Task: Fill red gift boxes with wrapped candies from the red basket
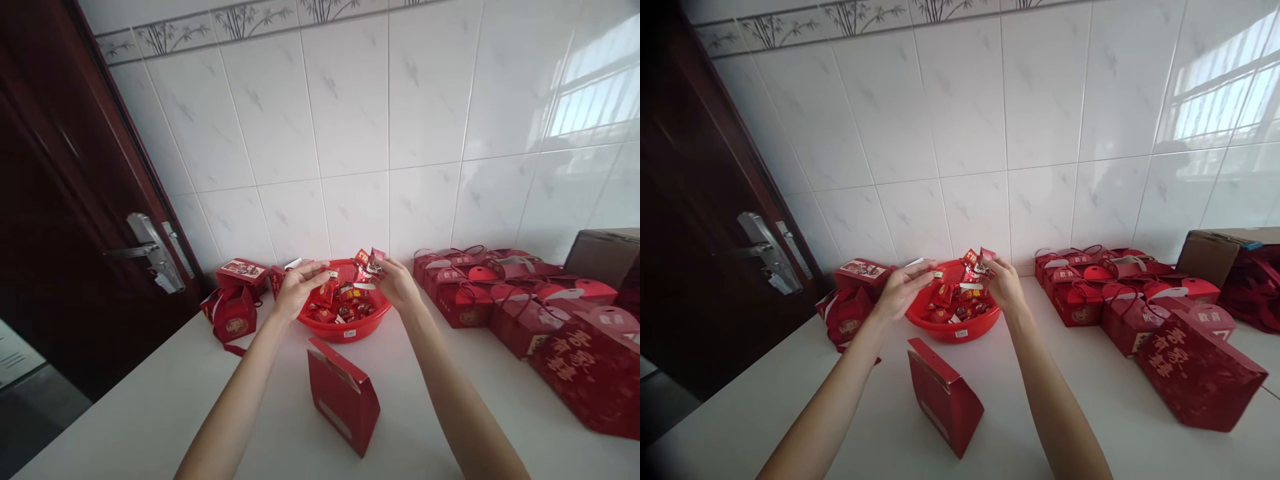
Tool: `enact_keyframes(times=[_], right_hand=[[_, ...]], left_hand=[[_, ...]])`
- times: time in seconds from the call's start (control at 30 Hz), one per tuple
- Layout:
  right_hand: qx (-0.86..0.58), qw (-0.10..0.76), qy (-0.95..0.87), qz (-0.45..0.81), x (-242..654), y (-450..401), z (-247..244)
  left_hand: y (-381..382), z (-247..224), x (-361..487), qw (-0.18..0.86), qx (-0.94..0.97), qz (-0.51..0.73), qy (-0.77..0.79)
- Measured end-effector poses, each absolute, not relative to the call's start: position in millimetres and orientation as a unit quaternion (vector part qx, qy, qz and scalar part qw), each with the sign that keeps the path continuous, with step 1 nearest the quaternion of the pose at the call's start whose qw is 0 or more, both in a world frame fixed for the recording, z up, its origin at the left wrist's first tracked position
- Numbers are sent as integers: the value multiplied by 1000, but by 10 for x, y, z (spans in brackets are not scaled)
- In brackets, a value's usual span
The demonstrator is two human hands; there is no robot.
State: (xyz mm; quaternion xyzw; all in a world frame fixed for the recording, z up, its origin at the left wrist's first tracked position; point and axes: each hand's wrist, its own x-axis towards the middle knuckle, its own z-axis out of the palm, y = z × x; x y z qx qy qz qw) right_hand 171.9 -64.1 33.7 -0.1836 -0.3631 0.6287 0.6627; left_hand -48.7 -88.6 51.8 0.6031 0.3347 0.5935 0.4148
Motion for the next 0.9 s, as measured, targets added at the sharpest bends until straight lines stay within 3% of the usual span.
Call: enact_keyframes(times=[0.13, 0.3, 0.43, 0.63, 0.77, 0.9], right_hand=[[-154, 630, -445, 617, 1719, -1017, 603], [-138, 616, -503, 590, 1721, -1420, 810], [-147, 609, -529, 572, 1730, -1616, 877], [-168, 613, -555, 537, 1752, -1707, 914], [-170, 614, -572, 517, 1769, -1691, 908], [-185, 620, -572, 504, 1778, -1662, 883]], left_hand=[[-1465, 757, -767, 436, 674, 539, 256], [-1918, 881, -921, 356, 796, 413, 261], [-1990, 866, -859, 307, 877, 259, 263], [-1864, 775, -769, 281, 899, 136, 308], [-1748, 692, -765, 327, 881, 135, 315], [-1633, 610, -750, 388, 831, 216, 334]])
